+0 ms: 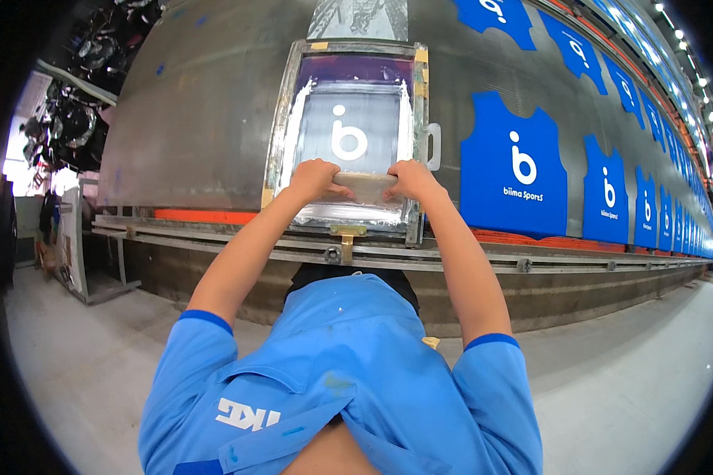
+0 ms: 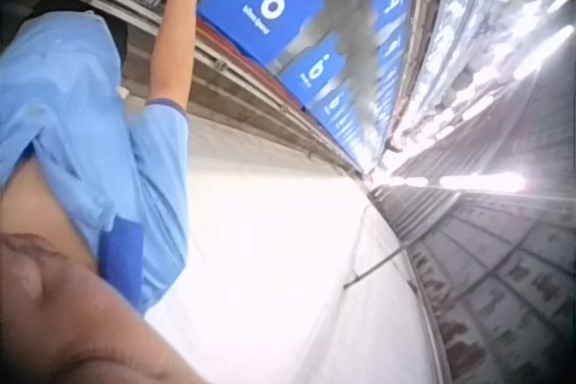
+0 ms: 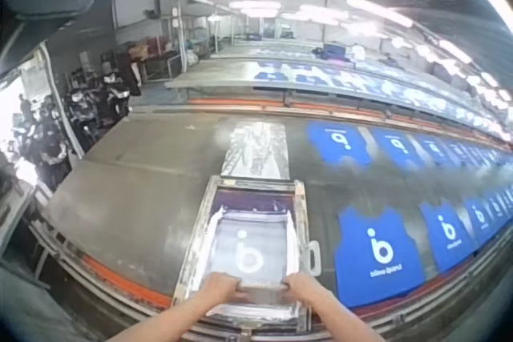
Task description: The person repeatedly applies white ink to a screen printing frame using a squeegee and presses it onto blue t-shirts laid out on a conveyor. The person moves the frame along the line, repositions it, and repeats the squeegee strokes to transfer the logo onto each shirt.
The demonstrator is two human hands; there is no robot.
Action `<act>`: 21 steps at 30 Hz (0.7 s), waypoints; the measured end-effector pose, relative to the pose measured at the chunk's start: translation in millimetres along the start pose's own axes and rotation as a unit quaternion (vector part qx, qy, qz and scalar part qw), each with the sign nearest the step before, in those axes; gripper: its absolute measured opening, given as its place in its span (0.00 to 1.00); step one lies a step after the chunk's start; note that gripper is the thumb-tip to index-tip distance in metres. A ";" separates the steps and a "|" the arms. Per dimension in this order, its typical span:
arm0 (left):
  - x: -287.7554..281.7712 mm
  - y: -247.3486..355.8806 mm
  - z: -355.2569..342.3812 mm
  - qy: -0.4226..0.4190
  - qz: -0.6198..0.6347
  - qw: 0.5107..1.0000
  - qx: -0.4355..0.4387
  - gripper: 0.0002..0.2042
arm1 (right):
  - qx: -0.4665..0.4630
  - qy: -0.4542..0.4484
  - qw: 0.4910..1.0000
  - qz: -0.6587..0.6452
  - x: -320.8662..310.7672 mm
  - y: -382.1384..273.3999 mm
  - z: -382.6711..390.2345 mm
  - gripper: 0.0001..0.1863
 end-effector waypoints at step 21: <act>-11.0 -56.8 -16.8 -0.080 0.053 0.995 -0.026 0.35 | -0.053 -0.076 0.985 -0.143 7.6 -9.6 -57.5 0.27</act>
Point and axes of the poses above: each hand's wrist, its own z-axis away from the middle knuckle, its own x-axis out of the palm, y = z × x, the point moved 6 cm from there along -z, towards the middle knuckle, and after that the axes turned 10 degrees about -x, right-handed, at the moved point
